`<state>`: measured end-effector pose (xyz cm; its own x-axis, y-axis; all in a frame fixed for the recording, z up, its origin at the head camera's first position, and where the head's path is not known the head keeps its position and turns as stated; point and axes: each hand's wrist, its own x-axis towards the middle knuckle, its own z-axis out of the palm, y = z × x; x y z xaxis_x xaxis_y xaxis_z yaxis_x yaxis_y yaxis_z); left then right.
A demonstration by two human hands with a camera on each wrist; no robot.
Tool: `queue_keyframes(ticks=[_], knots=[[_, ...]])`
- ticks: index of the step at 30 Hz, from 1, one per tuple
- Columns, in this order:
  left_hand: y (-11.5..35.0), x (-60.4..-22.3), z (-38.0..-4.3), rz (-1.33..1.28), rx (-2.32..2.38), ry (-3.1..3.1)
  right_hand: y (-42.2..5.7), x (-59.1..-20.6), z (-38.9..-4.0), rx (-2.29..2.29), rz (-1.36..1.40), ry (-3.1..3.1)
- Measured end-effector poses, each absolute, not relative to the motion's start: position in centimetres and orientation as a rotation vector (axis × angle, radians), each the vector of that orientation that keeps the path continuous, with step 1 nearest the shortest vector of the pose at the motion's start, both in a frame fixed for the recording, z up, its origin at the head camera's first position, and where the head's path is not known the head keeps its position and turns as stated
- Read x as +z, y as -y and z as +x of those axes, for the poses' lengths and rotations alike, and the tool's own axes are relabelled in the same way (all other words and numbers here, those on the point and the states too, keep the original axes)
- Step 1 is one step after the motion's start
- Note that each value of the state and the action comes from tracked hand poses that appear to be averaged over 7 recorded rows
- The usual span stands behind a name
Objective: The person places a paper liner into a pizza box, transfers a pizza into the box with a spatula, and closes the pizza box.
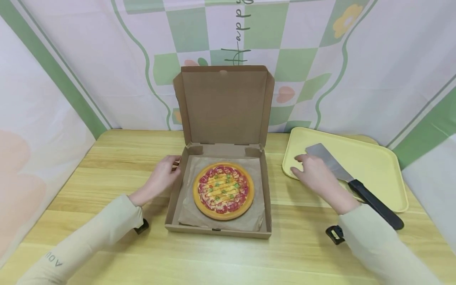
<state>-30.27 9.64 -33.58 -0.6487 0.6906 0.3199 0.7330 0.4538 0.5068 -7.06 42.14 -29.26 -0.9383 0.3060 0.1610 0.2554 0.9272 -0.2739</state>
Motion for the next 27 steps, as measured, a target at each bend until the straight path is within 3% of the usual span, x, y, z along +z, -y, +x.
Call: queue_keyframes(ticks=[10,27], knots=[[-10.3,-32.6,-31.6,-1.262,-0.97,2.668,-39.3,-29.1,-10.7,0.425,-0.313,2.884],[-12.1,-30.5,-35.4,-1.15,-1.227,2.691,-40.5,-27.0,-15.2,0.729,-0.528,2.879]])
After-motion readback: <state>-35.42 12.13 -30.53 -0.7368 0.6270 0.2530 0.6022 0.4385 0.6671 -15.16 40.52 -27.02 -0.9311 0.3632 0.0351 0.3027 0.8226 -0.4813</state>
